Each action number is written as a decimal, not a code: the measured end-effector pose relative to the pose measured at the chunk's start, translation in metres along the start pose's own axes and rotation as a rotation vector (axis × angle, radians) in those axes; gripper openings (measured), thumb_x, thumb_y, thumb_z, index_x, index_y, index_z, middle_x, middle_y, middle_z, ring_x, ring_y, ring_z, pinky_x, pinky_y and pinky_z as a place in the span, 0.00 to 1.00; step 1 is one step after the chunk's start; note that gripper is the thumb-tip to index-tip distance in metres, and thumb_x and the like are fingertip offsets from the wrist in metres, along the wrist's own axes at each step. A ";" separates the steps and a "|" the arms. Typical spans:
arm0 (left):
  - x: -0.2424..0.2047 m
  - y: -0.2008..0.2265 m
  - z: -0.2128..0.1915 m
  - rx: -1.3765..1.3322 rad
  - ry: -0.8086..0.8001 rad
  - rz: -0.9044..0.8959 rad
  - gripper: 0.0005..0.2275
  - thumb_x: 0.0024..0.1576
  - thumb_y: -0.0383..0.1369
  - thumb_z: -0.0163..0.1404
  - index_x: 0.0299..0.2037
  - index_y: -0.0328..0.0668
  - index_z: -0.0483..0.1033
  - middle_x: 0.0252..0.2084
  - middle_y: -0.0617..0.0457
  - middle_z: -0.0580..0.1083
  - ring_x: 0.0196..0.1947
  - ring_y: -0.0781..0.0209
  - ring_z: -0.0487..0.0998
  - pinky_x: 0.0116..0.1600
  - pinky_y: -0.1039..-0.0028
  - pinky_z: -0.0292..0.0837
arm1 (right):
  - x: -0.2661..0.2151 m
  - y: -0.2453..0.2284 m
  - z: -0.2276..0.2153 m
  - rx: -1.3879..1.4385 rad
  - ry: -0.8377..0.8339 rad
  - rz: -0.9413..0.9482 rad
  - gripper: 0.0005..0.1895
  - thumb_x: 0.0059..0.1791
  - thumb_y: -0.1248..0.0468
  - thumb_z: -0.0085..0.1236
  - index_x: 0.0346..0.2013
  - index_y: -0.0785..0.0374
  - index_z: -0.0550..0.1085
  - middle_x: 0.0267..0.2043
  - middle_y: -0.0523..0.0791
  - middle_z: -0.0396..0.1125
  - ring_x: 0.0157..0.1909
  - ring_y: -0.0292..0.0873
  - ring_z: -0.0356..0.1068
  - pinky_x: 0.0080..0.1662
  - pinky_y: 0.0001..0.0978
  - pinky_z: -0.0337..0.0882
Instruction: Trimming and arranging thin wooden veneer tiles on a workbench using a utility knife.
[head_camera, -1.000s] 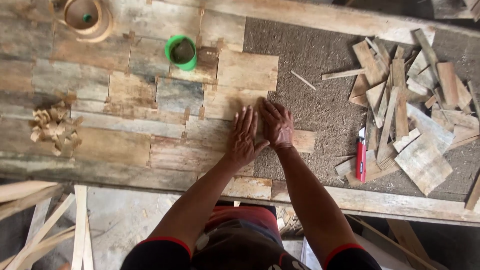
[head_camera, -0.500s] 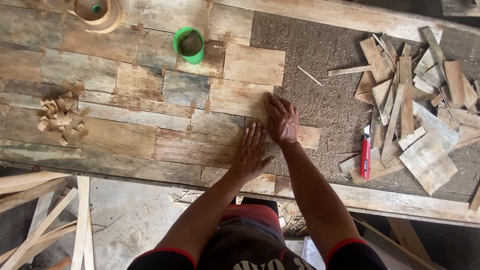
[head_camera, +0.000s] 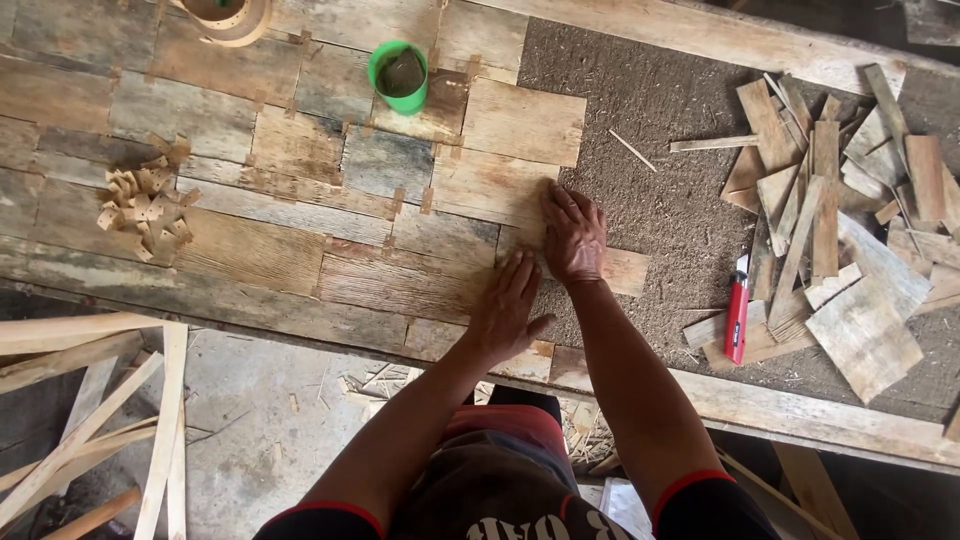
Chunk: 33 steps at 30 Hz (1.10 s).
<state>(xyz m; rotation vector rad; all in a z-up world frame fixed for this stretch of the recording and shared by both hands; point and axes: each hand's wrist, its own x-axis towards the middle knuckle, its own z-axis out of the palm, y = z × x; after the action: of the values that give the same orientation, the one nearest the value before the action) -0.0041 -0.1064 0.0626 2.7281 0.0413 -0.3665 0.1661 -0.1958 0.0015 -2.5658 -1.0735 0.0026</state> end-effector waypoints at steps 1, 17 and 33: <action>0.004 -0.006 0.005 0.002 0.003 -0.004 0.41 0.64 0.62 0.31 0.73 0.28 0.51 0.79 0.33 0.45 0.81 0.41 0.39 0.83 0.56 0.32 | 0.000 -0.002 -0.001 0.002 0.002 -0.004 0.20 0.57 0.65 0.46 0.63 0.52 0.75 0.70 0.40 0.66 0.67 0.43 0.63 0.66 0.48 0.62; 0.059 -0.051 0.013 0.039 0.251 -0.380 0.38 0.67 0.52 0.38 0.78 0.31 0.38 0.80 0.35 0.33 0.80 0.39 0.30 0.79 0.53 0.24 | -0.004 0.007 0.011 0.091 0.074 0.004 0.23 0.55 0.68 0.45 0.64 0.52 0.73 0.72 0.42 0.63 0.69 0.48 0.64 0.67 0.47 0.63; 0.061 -0.050 0.008 0.046 0.192 -0.393 0.37 0.67 0.51 0.35 0.78 0.33 0.37 0.81 0.36 0.33 0.80 0.39 0.30 0.80 0.53 0.24 | -0.002 0.008 0.011 0.077 -0.067 0.055 0.35 0.50 0.71 0.47 0.73 0.51 0.63 0.77 0.38 0.56 0.70 0.47 0.60 0.68 0.48 0.61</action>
<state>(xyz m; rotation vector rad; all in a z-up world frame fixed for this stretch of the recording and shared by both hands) 0.0490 -0.0642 0.0210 2.7830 0.6332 -0.2103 0.1686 -0.1990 -0.0116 -2.5415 -1.0058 0.1421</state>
